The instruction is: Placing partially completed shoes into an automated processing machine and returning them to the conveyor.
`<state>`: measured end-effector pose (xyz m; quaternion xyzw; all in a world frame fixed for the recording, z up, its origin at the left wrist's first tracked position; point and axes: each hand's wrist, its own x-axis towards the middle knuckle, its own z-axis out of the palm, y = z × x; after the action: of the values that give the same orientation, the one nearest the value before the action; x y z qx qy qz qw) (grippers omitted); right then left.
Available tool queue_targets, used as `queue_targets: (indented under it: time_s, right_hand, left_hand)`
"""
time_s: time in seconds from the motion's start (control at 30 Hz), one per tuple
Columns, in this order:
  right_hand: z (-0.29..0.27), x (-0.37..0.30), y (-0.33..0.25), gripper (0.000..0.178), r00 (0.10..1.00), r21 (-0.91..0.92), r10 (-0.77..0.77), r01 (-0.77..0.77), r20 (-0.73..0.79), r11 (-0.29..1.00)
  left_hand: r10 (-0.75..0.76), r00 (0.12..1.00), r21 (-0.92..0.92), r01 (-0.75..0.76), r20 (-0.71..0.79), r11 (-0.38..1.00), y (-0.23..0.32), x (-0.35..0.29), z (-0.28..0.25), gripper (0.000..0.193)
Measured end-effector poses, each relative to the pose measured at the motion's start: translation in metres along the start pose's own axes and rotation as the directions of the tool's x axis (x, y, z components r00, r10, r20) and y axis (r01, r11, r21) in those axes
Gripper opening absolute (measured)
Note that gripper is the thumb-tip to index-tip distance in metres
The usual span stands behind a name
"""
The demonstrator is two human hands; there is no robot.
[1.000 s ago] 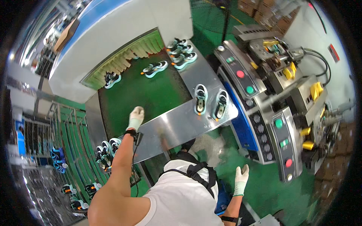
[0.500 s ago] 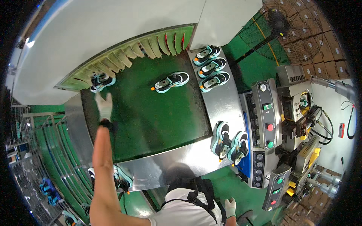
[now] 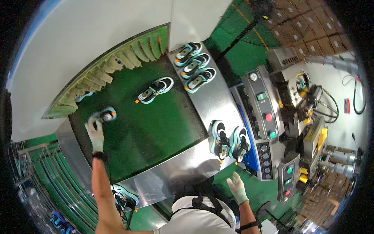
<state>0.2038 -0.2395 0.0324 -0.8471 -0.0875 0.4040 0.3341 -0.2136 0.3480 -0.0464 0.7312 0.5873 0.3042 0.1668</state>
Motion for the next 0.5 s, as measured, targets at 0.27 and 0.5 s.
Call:
queue_targets:
  time_s: [0.27,0.5]
  right_hand:
    - [0.057,-0.022,-0.189,0.076,0.711,-0.287,-0.639,0.703,0.293,0.650]
    - [-0.051,-0.011,-0.216,0.067,0.821,0.182,-0.571,0.564,-0.022,0.805]
  left_hand:
    - [0.540,0.621,-0.384,-0.380,0.568,0.841,0.276,-0.141,-0.002,0.026]
    - [0.886,0.157,-0.745,-0.488,0.436,0.454,0.534,-0.166,0.021,0.035]
